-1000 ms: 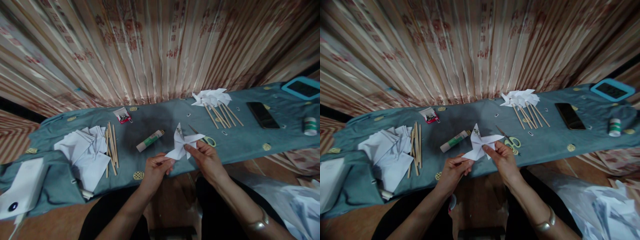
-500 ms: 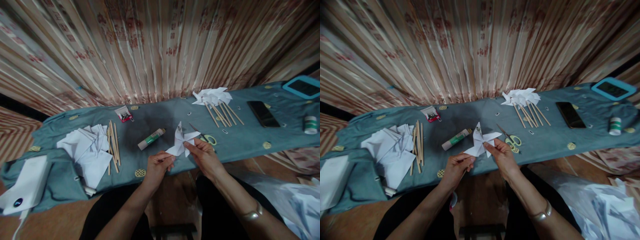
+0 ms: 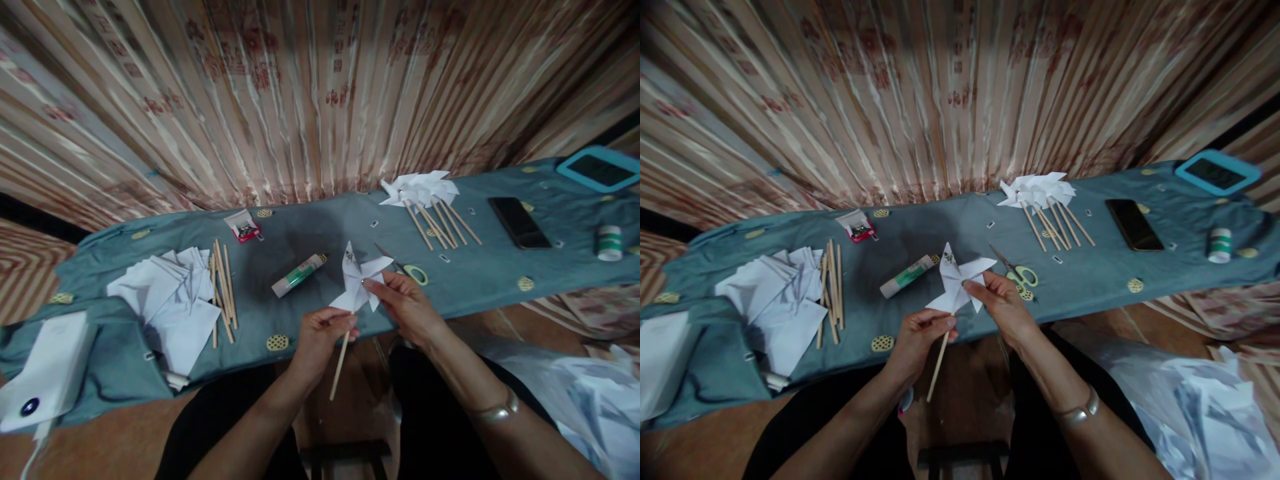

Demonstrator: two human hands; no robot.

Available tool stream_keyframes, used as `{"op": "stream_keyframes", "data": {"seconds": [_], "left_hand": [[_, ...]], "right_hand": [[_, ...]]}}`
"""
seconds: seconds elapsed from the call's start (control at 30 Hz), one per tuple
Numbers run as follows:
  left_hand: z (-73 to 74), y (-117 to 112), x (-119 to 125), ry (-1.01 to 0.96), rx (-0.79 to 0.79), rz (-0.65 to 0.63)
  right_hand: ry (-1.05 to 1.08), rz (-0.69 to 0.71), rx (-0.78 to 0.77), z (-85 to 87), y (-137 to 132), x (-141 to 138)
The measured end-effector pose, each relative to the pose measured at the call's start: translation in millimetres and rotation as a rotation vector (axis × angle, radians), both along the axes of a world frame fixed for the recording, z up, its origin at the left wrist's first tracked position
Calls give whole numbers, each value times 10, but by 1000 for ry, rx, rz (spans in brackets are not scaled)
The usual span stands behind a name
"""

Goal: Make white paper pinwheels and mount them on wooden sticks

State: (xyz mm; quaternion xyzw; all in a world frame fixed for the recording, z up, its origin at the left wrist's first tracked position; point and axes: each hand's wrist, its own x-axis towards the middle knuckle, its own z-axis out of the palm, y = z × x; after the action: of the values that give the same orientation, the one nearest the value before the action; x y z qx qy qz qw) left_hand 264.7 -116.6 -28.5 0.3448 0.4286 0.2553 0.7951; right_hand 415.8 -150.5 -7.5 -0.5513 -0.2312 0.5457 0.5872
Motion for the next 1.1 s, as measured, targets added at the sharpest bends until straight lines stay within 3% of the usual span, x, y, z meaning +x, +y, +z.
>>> {"op": "stream_keyframes", "data": {"seconds": [0.27,0.47,0.63,0.87,1.1], "left_hand": [[-31,-278,-76,-51,-168,-241],[-105,-375,-68,-10,-189,-193],[-209,-442,-53,3,-230,-182],[-322,-542,-48,-2,-307,-192],[-349,-559,-15,-6,-344,-192]], "right_hand": [[-61,205,-109,-18,-41,118],[-215,290,-159,-46,-42,147],[-597,329,-146,-158,-44,249],[-1038,382,-309,-200,-67,278],[-1063,471,-359,-159,13,287]]}}
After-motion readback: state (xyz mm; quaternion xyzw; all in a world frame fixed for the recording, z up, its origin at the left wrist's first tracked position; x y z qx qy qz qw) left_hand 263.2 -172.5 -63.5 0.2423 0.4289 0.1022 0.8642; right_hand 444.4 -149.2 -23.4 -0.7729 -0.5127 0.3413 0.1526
